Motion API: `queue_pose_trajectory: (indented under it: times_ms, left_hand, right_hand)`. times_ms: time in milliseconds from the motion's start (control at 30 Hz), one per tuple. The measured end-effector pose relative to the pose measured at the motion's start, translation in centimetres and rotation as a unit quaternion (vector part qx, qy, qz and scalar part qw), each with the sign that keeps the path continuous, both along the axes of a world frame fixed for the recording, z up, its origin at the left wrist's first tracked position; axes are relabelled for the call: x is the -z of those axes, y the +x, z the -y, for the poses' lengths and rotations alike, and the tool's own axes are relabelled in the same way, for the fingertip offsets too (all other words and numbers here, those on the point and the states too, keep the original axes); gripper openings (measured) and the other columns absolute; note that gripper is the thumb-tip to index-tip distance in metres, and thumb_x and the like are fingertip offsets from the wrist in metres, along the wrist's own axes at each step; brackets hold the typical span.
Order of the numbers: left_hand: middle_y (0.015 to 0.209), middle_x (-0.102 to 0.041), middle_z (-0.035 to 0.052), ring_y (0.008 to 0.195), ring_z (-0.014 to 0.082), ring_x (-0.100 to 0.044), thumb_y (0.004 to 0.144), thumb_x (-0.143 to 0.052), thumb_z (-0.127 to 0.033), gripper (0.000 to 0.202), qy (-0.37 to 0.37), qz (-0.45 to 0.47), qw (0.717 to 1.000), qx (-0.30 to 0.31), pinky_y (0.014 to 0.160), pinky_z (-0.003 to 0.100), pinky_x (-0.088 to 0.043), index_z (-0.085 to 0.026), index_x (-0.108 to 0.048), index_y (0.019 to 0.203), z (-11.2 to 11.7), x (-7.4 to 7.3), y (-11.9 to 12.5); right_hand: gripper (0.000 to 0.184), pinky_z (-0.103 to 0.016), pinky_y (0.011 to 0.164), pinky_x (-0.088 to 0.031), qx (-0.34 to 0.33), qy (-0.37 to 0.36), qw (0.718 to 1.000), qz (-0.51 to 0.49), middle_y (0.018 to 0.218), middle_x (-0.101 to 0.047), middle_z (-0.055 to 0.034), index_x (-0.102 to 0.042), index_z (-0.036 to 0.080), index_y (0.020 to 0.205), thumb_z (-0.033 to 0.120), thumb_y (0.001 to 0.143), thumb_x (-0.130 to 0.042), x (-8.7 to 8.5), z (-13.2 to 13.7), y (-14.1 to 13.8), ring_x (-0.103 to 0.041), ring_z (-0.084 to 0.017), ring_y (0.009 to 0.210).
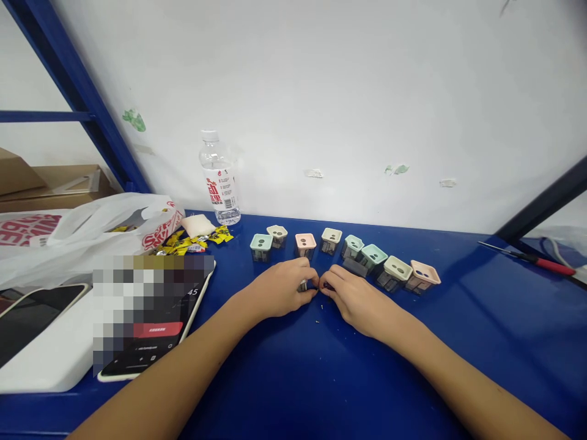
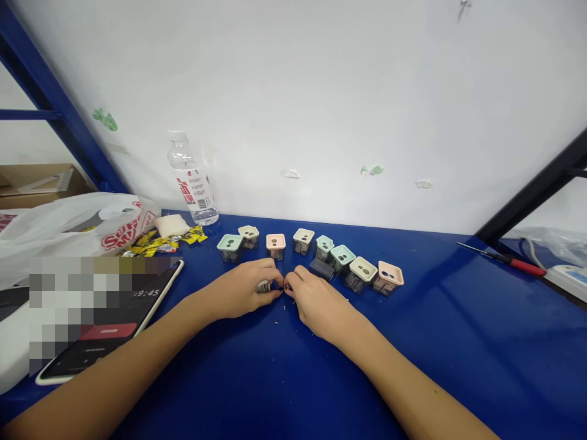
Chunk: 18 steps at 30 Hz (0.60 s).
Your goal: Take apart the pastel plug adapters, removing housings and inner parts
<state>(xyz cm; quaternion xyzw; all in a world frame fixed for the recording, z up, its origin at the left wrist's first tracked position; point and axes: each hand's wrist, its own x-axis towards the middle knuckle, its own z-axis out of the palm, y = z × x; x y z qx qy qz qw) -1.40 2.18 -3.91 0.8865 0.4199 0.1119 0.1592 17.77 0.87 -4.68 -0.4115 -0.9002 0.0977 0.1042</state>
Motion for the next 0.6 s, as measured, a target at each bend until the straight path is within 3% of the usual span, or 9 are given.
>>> queue_pose_trajectory:
  times_ms: [600]
  left_hand:
    - [0.086, -0.057, 0.0018, 0.076, 0.0139, -0.055, 0.087, -0.052, -0.023, 0.015, -0.001, 0.017, 0.999, 0.03, 0.069, 0.024, -0.041, -0.019, -0.066, 0.087, -0.19, 0.12, -0.18]
  right_hand:
    - [0.012, -0.032, 0.07, -0.047, -0.002, -0.018, 1.0, -0.017, 0.092, -0.052, -0.0044, -0.054, 0.018, 0.096, 0.014, 0.095, -0.042, -0.48, -0.22, 1.01, -0.056, -0.016, 0.076]
